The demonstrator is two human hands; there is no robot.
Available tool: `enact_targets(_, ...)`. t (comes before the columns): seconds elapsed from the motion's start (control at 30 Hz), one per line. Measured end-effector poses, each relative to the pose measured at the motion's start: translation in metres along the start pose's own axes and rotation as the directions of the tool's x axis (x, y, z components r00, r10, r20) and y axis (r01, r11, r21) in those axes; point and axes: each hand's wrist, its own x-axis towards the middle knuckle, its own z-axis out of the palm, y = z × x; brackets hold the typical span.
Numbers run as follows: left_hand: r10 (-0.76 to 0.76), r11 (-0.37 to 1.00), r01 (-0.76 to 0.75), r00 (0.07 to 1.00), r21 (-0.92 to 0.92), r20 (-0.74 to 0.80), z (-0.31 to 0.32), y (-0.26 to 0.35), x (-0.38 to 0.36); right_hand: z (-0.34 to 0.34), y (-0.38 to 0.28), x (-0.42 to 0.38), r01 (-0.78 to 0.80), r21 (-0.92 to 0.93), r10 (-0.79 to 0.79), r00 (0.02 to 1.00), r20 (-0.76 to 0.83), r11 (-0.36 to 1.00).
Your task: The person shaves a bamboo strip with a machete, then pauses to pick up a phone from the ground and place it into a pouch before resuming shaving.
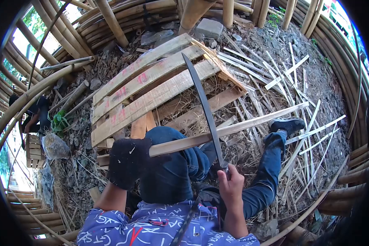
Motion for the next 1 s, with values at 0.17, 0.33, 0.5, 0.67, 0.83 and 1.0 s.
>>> enact_targets(0.17, -0.033, 0.998, 0.034, 0.999, 0.043, -0.010, -0.001, 0.003, -0.002, 0.007, 0.013, -0.005, -0.127, 0.129, 0.124, 0.992, 0.027, 0.984)
enact_targets(0.33, -0.053, 0.998, 0.053, 0.998, 0.024, -0.017, 0.006, -0.002, -0.007, 0.001, 0.018, -0.005, -0.136, 0.123, 0.138, 0.990, -0.006, 0.983)
enact_targets(0.5, 0.086, 0.996, -0.089, 0.978, -0.006, -0.189, 0.014, -0.021, -0.010, 0.000, 0.037, -0.007, 0.014, 0.030, -0.010, 0.994, -0.111, 0.999)
enact_targets(0.67, 0.066, 0.996, -0.076, 0.979, -0.043, -0.191, 0.015, -0.018, -0.009, -0.006, 0.048, -0.003, -0.141, 0.099, 0.160, 0.963, -0.217, 0.985)
enact_targets(0.83, 0.104, 0.993, -0.089, 0.966, 0.073, -0.236, 0.009, -0.008, -0.010, 0.006, 0.028, 0.000, -0.206, 0.340, 0.265, 0.954, -0.139, 0.918)
enact_targets(1.0, -0.010, 0.999, 0.005, 0.993, -0.041, -0.120, 0.014, -0.011, -0.013, 0.022, 0.016, -0.004, -0.150, 0.406, 0.189, 0.980, -0.057, 0.901)
